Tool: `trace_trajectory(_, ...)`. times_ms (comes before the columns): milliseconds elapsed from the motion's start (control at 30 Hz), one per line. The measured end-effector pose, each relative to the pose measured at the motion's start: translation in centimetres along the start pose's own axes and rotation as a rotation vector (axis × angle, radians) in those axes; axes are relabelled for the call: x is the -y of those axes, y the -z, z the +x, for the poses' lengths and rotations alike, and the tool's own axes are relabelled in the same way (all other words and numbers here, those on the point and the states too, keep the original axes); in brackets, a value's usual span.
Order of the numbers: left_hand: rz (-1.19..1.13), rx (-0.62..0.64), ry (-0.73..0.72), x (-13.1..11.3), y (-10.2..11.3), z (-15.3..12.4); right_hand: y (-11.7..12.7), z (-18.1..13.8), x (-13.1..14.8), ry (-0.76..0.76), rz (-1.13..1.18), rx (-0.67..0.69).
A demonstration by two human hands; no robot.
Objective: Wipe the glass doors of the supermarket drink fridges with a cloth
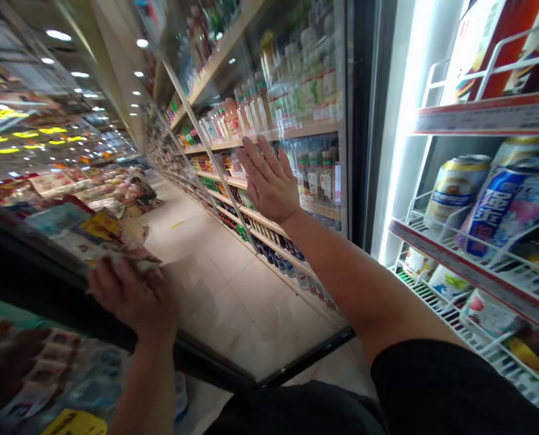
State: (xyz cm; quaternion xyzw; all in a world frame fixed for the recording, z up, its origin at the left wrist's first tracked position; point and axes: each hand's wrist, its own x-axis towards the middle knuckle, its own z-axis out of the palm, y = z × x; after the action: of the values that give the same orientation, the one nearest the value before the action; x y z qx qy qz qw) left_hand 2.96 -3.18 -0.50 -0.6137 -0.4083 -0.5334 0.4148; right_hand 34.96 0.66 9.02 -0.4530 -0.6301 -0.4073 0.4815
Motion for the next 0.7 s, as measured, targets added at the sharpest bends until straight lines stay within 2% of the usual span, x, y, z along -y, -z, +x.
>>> trace_trajectory(100, 0.022, -0.013, 0.133, 0.6, 0.7, 0.1, 0.1, 0.0, 0.1, 0.007, 0.012, -0.023)
trace_trajectory(200, 0.044, 0.014, 0.099, 0.4, 0.6, -1.7, 0.0, -0.1, 0.0, 0.025, 0.0, -0.061)
trace_trajectory(267, 0.056, 0.007, 0.074, 0.1, 0.1, -1.4, -0.2, -0.1, -0.1, 0.036, 0.0, -0.069)
trace_trajectory(433, -0.065, -0.098, 0.08, -0.6, -1.2, 5.7, -0.5, 0.0, -0.4, 0.055, -0.035, -0.067)
trace_trajectory(500, -0.125, -0.106, 0.053, -1.5, -1.7, 7.1, -0.6, 0.0, -0.4, 0.062, -0.053, -0.078)
trace_trajectory(700, -0.169, -0.024, -0.183, -5.1, -3.8, 3.0, -0.8, 0.0, -0.3, 0.056, -0.05, -0.072)
